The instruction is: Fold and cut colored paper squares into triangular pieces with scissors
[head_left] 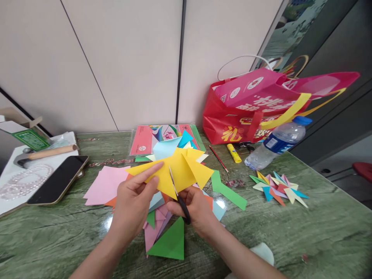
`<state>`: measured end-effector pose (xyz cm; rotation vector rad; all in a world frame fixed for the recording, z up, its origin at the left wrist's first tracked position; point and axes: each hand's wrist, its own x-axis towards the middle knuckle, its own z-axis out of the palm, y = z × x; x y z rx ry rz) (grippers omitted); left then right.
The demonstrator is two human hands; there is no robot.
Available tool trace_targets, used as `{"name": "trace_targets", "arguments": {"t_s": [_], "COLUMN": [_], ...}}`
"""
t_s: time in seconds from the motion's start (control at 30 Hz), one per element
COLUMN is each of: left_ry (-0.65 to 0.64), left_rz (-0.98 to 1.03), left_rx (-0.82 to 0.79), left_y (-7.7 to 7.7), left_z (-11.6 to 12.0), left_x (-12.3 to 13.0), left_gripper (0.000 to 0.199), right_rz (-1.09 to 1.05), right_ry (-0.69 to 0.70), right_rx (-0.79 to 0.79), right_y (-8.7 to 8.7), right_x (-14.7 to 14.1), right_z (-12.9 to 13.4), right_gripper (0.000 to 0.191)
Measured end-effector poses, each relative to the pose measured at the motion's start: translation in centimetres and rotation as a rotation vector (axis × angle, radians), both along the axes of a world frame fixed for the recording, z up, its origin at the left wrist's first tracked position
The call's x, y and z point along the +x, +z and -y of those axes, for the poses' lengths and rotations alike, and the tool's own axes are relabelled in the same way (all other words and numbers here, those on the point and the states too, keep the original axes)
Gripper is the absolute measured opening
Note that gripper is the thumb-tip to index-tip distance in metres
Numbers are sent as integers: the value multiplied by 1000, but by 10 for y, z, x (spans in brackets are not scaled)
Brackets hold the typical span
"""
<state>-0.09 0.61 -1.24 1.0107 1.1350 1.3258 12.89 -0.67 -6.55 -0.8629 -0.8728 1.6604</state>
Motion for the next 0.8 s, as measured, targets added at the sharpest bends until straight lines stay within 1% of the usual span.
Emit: {"name": "trace_targets", "arguments": {"t_s": [0.1, 0.2, 0.3, 0.57, 0.67, 0.8], "left_ry": [-18, -21, -26, -22, -24, -24], "left_rz": [42, -20, -80, -123, -106, -71], "left_rx": [-16, 18, 45, 60, 46, 39], "left_y": [4, 1, -2, -2, -5, -6], "left_z": [1, 1, 2, 3, 2, 1], "left_x": [1, 0, -2, -2, -3, -5], "left_gripper": [25, 26, 26, 27, 29, 32], "right_rz": [-4, -6, 41, 108, 76, 32], "right_ry": [11, 32, 26, 22, 41, 57], "right_rx": [9, 22, 24, 28, 29, 28], "right_y": [1, 3, 4, 2, 3, 4], "right_x": [0, -1, -1, 0, 0, 0], "right_z": [0, 1, 2, 2, 2, 2], "right_gripper": [35, 32, 30, 31, 31, 35]}}
